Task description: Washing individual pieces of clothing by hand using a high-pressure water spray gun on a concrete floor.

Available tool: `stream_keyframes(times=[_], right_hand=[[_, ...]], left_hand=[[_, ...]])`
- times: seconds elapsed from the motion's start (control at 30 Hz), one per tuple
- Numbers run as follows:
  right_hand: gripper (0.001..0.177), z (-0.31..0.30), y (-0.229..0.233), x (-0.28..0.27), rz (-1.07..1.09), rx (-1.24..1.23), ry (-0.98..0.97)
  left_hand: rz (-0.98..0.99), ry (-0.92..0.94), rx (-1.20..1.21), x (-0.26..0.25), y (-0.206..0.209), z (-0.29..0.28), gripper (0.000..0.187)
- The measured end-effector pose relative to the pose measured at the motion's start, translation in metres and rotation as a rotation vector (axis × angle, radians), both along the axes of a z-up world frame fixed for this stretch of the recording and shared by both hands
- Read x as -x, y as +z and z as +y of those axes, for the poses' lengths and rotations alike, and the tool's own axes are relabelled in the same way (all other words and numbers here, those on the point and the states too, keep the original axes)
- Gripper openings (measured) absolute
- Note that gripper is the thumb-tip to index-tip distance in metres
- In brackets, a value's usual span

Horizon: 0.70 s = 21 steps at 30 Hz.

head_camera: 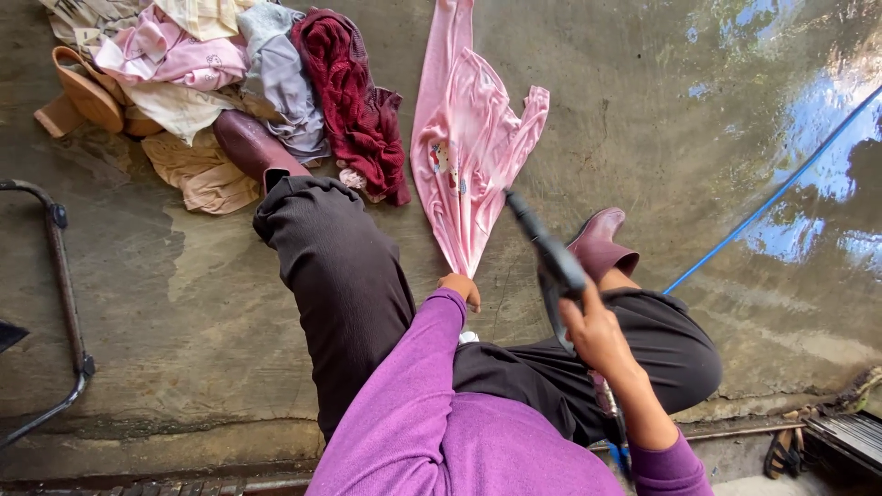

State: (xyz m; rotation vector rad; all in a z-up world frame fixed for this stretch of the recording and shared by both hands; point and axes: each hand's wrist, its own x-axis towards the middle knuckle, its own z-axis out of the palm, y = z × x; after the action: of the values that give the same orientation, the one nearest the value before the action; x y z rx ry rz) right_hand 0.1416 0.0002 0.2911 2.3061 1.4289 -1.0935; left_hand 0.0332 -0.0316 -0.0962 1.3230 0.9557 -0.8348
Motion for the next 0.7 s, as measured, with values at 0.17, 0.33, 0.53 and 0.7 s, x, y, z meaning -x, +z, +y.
stream_keyframes(times=[0.17, 0.33, 0.53, 0.7], right_hand=[[0.066, -0.011, -0.032, -0.010, 0.008, 0.233, 0.294], [0.051, 0.001, -0.003, 0.021, 0.054, 0.047, 0.117], [0.061, 0.012, -0.008, 0.021, 0.069, 0.115, 0.210], [0.060, 0.045, -0.010, 0.031, 0.027, 0.074, 0.226]], left_hand=[[0.030, -0.027, 0.077, 0.003, 0.006, 0.006, 0.080], [0.029, 0.001, 0.029, 0.005, 0.000, 0.003, 0.085], [-0.032, -0.004, 0.227, 0.020, 0.052, 0.024, 0.097], [-0.131, 0.046, 0.443, 0.028, 0.090, 0.042, 0.115]])
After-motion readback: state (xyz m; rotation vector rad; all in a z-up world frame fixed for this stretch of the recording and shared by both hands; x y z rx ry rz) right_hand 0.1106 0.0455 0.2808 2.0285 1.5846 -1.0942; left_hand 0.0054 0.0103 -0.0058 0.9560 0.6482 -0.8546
